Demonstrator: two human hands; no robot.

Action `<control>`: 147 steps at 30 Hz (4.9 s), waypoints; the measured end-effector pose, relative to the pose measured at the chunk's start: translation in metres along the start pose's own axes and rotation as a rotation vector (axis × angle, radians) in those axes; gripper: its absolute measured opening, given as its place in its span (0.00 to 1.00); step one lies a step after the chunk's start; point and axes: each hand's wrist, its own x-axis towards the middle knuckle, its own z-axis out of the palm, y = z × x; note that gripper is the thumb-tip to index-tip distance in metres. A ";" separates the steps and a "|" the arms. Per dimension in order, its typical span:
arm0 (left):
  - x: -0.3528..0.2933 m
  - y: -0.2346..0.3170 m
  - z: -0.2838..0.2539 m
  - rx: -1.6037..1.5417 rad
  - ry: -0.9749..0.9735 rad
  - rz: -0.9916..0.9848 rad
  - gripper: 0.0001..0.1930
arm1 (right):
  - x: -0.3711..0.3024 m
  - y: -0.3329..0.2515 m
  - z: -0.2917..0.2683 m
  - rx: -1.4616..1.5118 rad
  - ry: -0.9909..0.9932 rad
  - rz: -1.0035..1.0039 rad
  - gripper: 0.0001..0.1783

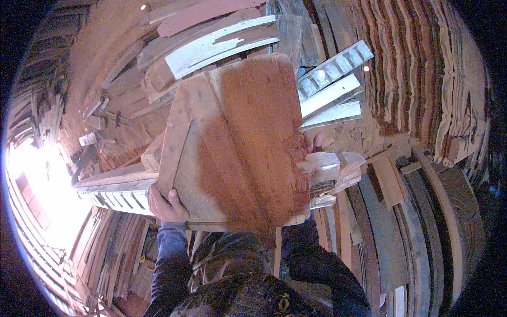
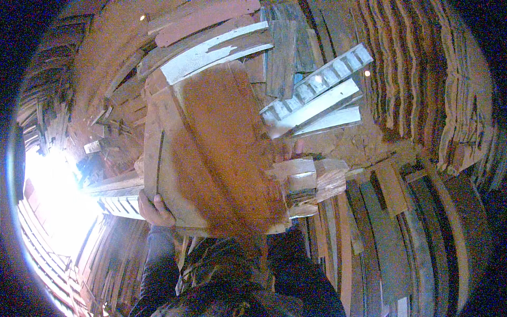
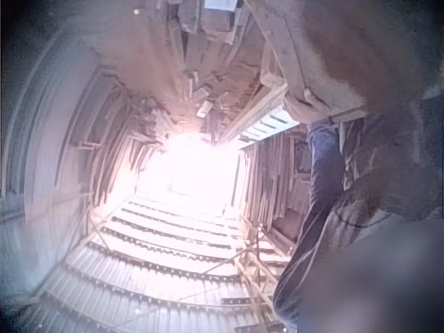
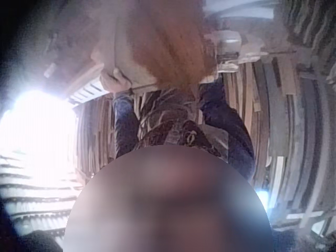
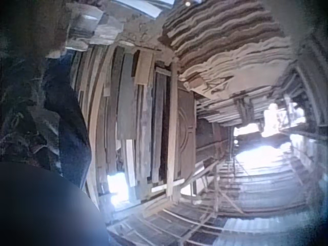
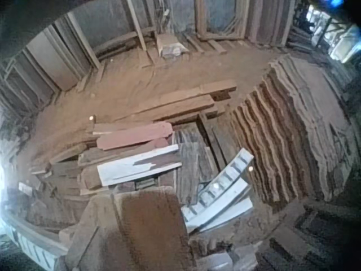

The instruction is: The person uses a circular saw to cut a wooden plank on a workbench in a cluttered workshop. They repeatedly position the wood, cut it, and set the cut pieces aside while handling various scrap pieces nearby.

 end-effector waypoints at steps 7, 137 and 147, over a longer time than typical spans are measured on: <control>-0.009 -0.011 0.004 0.114 0.041 0.031 0.32 | -0.023 0.009 -0.002 0.007 0.009 0.012 0.36; 0.005 0.001 -0.048 -0.110 -0.095 -0.021 0.30 | -0.331 -0.195 0.058 -0.097 0.227 -0.537 0.08; 0.004 0.005 -0.053 -0.123 -0.099 -0.049 0.31 | -0.308 -0.176 0.040 -0.121 0.180 -0.592 0.10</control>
